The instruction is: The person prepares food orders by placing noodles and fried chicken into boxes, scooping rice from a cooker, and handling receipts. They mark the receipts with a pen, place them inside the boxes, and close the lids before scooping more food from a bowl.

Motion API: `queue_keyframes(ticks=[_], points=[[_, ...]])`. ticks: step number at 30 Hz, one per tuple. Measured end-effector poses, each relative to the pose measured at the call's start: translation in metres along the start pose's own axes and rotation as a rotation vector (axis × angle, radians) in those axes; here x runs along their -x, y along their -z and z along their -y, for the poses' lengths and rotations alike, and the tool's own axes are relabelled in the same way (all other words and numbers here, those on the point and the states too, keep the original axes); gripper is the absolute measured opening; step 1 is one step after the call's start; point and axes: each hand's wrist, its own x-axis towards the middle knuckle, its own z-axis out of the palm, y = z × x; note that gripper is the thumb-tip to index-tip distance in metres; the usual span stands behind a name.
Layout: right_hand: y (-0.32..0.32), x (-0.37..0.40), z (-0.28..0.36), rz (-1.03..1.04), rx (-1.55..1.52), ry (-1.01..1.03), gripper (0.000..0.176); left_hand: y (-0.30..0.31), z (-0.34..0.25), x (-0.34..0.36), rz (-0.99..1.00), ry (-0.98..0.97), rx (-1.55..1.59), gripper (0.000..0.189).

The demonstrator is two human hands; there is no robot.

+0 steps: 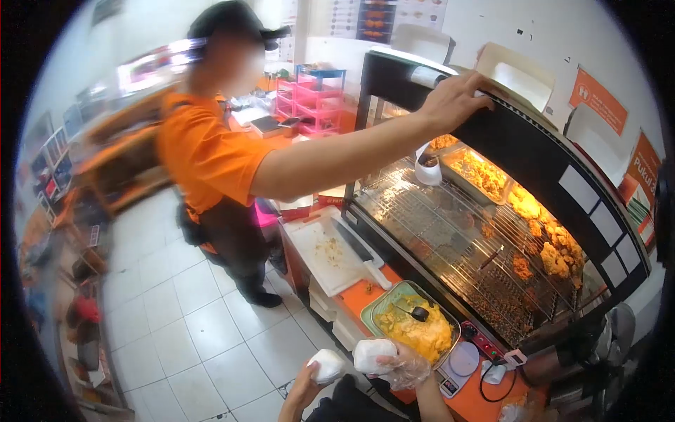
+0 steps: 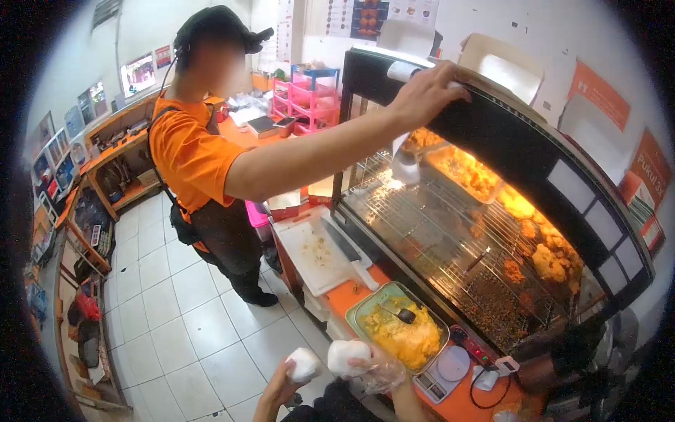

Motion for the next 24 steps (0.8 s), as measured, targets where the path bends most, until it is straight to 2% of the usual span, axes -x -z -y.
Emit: queue_keyframes(ticks=[2, 8, 9, 11, 16, 19, 22, 24], points=[[-0.001, -0.018, 0.006, 0.014, -0.059, -0.001, 0.06, 0.015, -0.002, -0.013, -0.075, 0.014, -0.039, 0.058], [0.006, -0.083, 0.034, -0.069, -0.018, 0.026, 0.059, 0.016, -0.039, -0.069, -0.01, -0.005, 0.008, 0.051], [0.008, -0.095, 0.04, -0.073, -0.068, 0.036, 0.059, 0.024, -0.042, -0.084, -0.056, 0.01, -0.097, 0.058], [0.01, -0.117, 0.061, -0.079, -0.163, 0.054, 0.059, 0.031, -0.059, -0.113, -0.01, -0.01, -0.109, 0.056], [0.031, -0.168, 0.111, -0.003, -0.181, 0.19, 0.056, 0.044, -0.12, -0.173, 0.013, 0.029, -0.129, 0.053], [0.045, -0.188, 0.134, -0.053, -0.199, 0.255, 0.054, 0.053, -0.14, -0.213, -0.018, -0.067, -0.089, 0.051], [0.048, -0.187, 0.162, -0.117, -0.235, 0.335, 0.05, 0.041, -0.165, -0.231, 0.097, -0.073, 0.069, 0.052], [0.055, -0.181, 0.173, -0.152, -0.224, 0.373, 0.049, 0.049, -0.163, -0.248, 0.167, -0.021, 0.034, 0.058]])
